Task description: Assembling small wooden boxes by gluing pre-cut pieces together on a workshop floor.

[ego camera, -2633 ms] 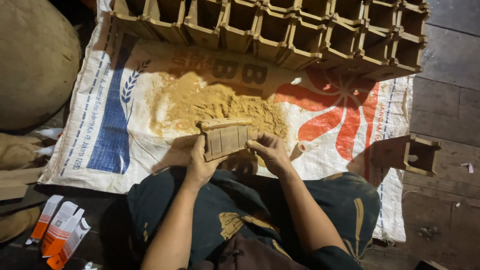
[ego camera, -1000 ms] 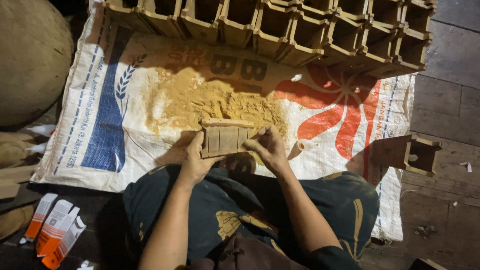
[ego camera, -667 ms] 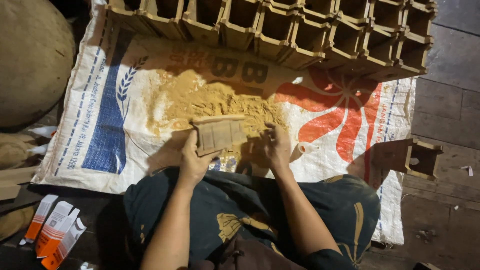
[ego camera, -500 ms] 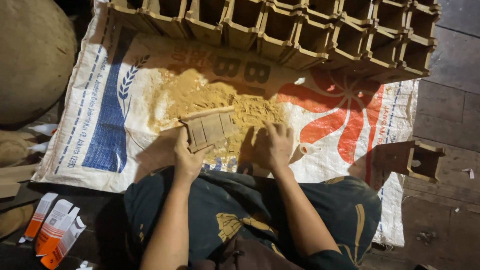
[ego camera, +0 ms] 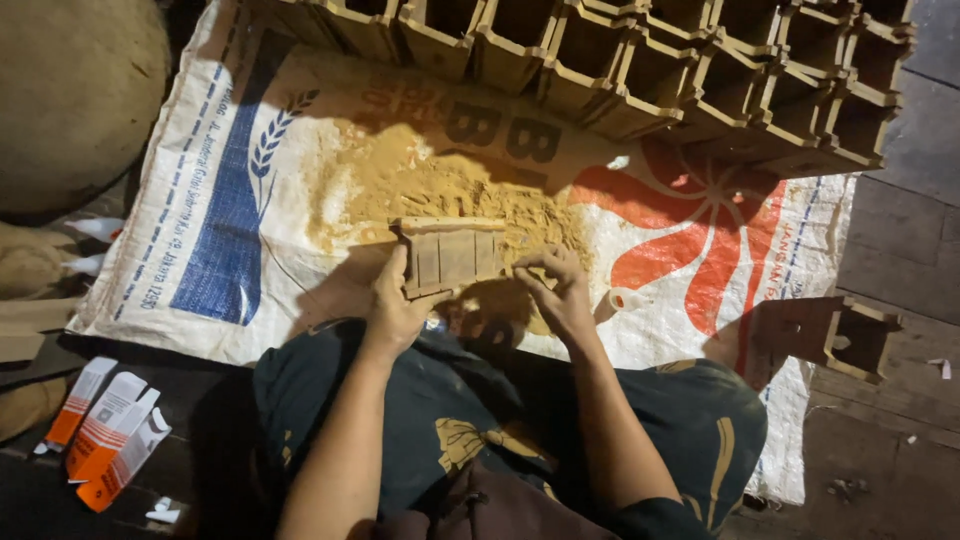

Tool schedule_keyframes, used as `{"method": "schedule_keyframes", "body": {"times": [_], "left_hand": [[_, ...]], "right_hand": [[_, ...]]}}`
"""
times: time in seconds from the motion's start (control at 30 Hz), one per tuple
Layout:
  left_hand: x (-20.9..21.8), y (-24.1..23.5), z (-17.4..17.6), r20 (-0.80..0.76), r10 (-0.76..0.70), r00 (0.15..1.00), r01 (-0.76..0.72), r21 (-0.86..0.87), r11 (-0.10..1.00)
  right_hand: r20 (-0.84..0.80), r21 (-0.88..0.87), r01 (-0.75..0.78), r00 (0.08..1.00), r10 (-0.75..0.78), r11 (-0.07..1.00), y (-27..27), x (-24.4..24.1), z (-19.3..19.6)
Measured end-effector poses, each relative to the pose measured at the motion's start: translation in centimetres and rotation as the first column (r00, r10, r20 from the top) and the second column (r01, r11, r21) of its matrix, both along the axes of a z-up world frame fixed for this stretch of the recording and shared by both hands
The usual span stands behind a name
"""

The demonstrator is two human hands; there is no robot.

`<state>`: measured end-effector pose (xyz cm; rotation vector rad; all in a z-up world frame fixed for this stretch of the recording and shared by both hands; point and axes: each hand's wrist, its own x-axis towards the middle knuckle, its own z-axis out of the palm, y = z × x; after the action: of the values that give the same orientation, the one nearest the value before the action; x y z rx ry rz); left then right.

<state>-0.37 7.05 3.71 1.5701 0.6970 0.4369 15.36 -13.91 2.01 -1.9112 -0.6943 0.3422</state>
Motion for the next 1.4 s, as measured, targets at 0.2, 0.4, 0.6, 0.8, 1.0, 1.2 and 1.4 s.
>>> {"method": "schedule_keyframes", "body": {"times": [0.2,0.4,0.6,0.8,1.0,1.2,1.4], "left_hand": [[-0.2,-0.5,0.9,-0.03,-0.06,0.998,0.061,0.057,0.996],[-1.0,-0.5,-1.2,-0.031,-0.112,0.993,0.113,0.06,0.992],[-0.1,-1.0,0.6,-0.055,-0.162,0.985,0.164,0.041,0.986],[-0.2,-0.8,0.8,-0.05,-0.164,0.985,0.166,0.026,0.986],[-0.3,-0.8,0.1,-0.09,-0.16,0.983,0.164,0.04,0.986],[0.1,-0.9,0.0,-0.076,-0.125,0.989,0.128,0.042,0.991],[0.1,-1.3,0.3,-0.099,-0.119,0.988,0.127,0.075,0.989]], "right_hand": [[-0.153,0.078,-0.049,0.986,0.061,0.996,0.9,-1.0,2.4],[-0.627,0.282,0.137,0.776,0.074,0.949,1.0,-1.6,5.0],[-0.663,0.292,0.173,0.746,0.069,0.941,1.7,-2.1,5.6],[-0.621,0.138,0.145,0.783,-0.029,0.98,1.8,-1.9,5.7],[-0.411,0.01,0.083,0.909,-0.071,0.997,0.8,-1.8,2.9],[-0.376,0.165,0.056,0.926,0.01,0.985,1.4,-1.8,3.8],[-0.148,0.059,0.069,0.987,-0.059,0.996,1.8,-2.7,2.9]]}}
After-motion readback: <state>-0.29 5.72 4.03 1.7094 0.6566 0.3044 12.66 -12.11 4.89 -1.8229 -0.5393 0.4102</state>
